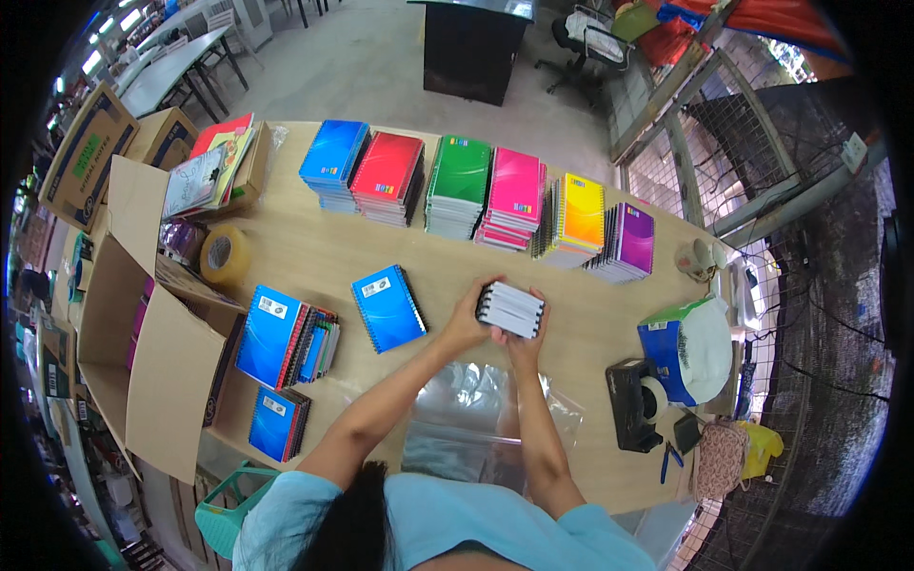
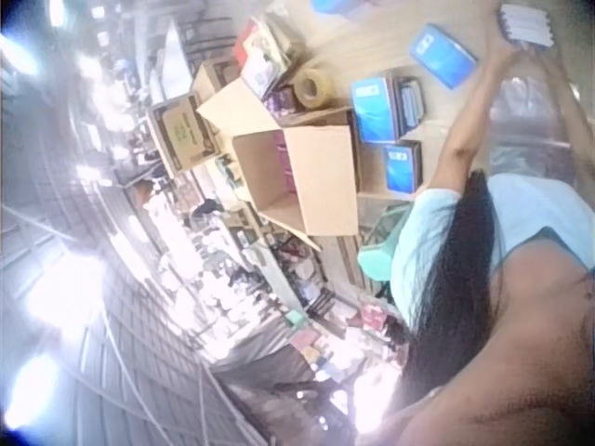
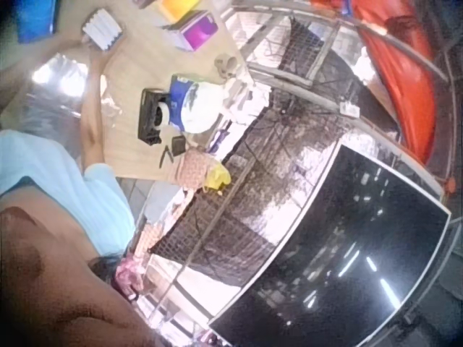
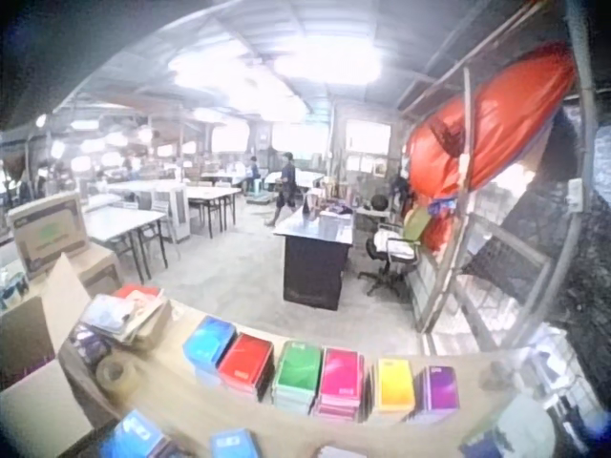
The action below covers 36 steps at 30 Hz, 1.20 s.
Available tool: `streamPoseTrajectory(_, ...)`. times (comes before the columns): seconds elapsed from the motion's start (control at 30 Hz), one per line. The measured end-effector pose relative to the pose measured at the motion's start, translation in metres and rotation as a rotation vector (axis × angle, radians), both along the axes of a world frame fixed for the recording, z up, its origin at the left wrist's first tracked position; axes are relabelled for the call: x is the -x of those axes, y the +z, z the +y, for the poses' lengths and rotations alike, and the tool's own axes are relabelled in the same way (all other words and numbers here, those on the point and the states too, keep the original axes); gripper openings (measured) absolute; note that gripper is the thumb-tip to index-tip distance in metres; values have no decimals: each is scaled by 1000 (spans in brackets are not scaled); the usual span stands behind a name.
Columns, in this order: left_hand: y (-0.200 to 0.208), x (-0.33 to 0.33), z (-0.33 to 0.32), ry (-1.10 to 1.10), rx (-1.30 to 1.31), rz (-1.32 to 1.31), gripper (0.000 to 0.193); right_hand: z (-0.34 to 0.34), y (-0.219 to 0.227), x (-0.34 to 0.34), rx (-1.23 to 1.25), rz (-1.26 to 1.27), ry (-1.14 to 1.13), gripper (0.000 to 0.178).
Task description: The person picks up notebooks from stacks on a table and places them into a plastic bag, repeating the action with several notebooks.
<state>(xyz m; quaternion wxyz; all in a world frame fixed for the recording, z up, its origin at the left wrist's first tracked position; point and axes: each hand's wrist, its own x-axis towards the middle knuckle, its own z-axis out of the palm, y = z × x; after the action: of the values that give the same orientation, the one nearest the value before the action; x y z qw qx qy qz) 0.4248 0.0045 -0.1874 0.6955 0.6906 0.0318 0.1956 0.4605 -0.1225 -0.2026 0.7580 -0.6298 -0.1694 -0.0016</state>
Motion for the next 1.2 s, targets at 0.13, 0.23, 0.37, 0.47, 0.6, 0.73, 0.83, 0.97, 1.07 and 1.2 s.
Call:
streamPoseTrajectory(0.13, -27, 0, 11, -37, -29, 76, 87, 4, -6, 6, -14, 7, -73, 52)
streamPoseTrajectory(0.23, -21, -8, 12, 42, -90, 113, 85, 10, -5, -5, 46, 101, -20, 55)
streamPoseTrajectory(0.37, -33, 6, 3, 129, -16, -130, 85, 15, -40, 6, -77, -69, -3, 67)
streamPoseTrajectory(0.47, -13, 28, 9, 73, -143, 36, 100, 4, -48, 29, 63, 192, -203, 67)
streamPoseTrajectory(0.6, 52, 94, 0, 121, -140, 141, 91, -14, 0, 76, 160, -57, -217, 54)
streamPoseTrajectory(0.73, 69, 198, 4, 215, -194, 54, 79, -15, 38, 139, 211, 256, 148, 79)
streamPoseTrajectory(0.83, 111, 305, 4, 443, 19, 269, 73, 24, 82, 223, 67, 385, 493, 93)
streamPoseTrajectory(0.97, 100, 425, 6, 848, 400, 401, 58, 53, 88, 314, 264, 243, 865, 99)
streamPoseTrajectory(1.07, 94, 463, 41, 1108, 532, 306, 46, 57, 110, 319, 412, 364, 1129, 92)
streamPoseTrajectory(1.2, 81, 463, 100, 1274, 428, 265, 49, 55, 124, 298, 465, 340, 1147, 80)
